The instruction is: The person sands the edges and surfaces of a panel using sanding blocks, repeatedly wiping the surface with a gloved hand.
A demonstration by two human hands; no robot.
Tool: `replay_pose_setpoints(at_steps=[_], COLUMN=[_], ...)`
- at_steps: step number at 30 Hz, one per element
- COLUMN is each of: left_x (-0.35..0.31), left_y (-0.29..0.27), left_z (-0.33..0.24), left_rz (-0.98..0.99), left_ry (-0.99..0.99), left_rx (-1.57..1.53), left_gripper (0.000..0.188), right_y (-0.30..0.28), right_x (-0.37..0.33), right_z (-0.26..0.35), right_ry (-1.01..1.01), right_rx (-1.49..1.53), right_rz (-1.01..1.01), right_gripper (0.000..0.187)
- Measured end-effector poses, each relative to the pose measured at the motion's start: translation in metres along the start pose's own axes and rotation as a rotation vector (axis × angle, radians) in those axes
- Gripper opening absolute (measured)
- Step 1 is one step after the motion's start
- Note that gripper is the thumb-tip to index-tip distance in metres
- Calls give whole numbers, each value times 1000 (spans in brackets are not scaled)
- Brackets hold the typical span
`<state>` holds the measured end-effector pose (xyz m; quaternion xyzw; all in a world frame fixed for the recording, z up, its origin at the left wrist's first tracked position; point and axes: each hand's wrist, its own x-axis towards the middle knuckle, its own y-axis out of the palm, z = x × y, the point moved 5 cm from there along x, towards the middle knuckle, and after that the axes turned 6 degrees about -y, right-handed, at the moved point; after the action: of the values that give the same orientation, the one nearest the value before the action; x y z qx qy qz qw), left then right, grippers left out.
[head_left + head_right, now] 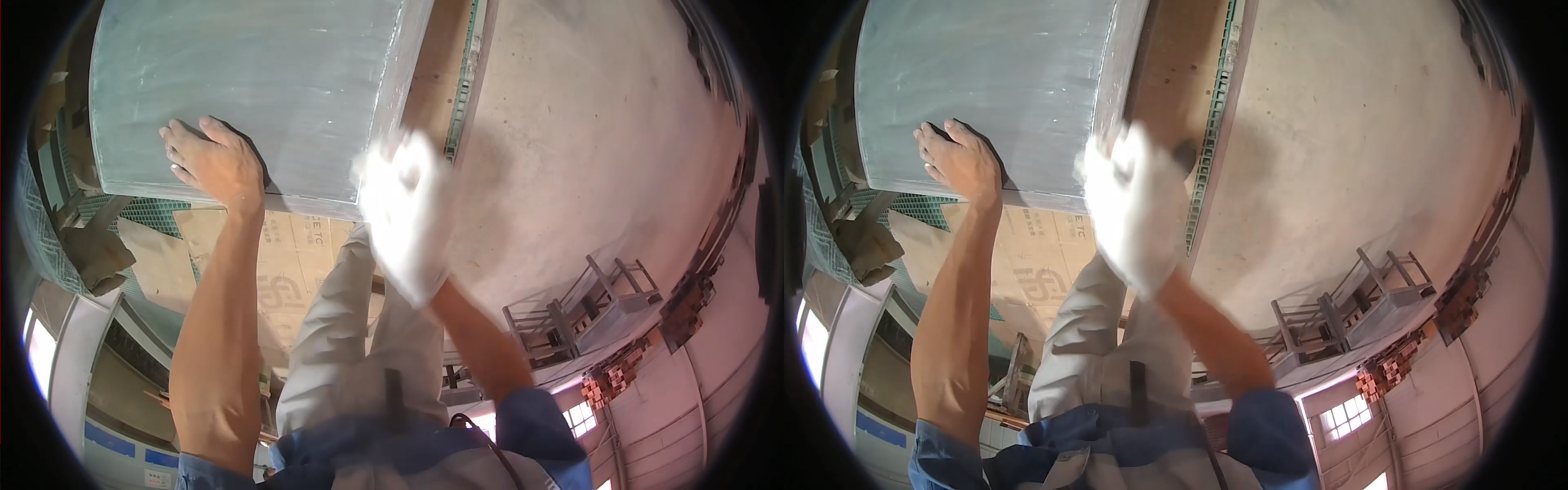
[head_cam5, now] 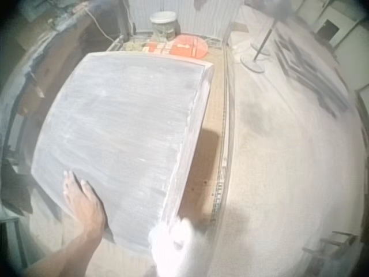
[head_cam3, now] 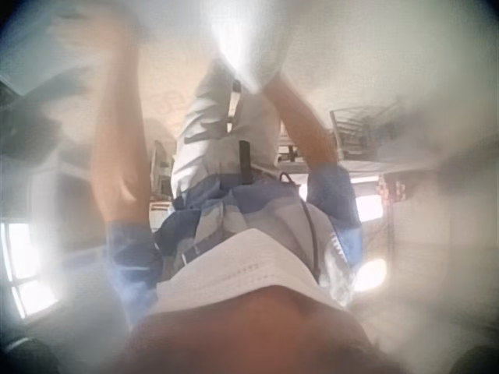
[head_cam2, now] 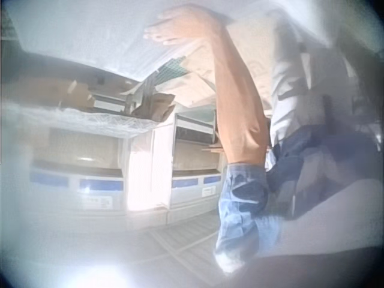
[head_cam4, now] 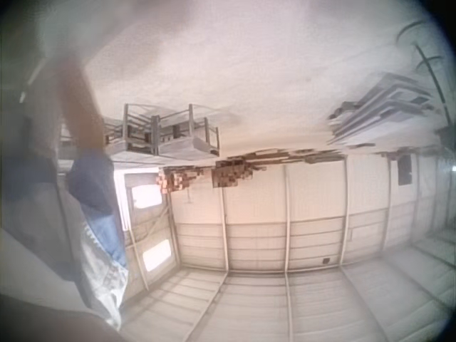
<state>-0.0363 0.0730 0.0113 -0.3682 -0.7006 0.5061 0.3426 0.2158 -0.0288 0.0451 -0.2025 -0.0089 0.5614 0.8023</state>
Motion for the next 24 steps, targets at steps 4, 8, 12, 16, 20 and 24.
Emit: replay_pose_setpoints(at_steps=[4, 8, 12, 16, 20, 24], left_x=[1, -3, 0, -3, -5, -8], left_y=[4, 6, 5, 7, 8, 8], left_z=[3, -4, 5, -4, 3, -10], left_rz=[0, 0, -9, 12, 22, 43], left_ry=[-4, 13, -6, -13, -37, -26], left_rx=[-1, -18, 9, 26, 11, -48], left_gripper=[60, 61, 61, 59, 58, 59], right_y=[0, -25, 3, 9, -28, -58], right_x=[-14, 90, 8, -50, 116, 185], right_z=[7, 24, 18, -17, 32, 35], right_ry=[-2, -656, 426, 200, -607, -1064], right_rx=[-138, -590, 411, 480, -494, -599], right_rz=[53, -98, -151, -145, -118, -111], right_gripper=[12, 36, 13, 11, 13, 19])
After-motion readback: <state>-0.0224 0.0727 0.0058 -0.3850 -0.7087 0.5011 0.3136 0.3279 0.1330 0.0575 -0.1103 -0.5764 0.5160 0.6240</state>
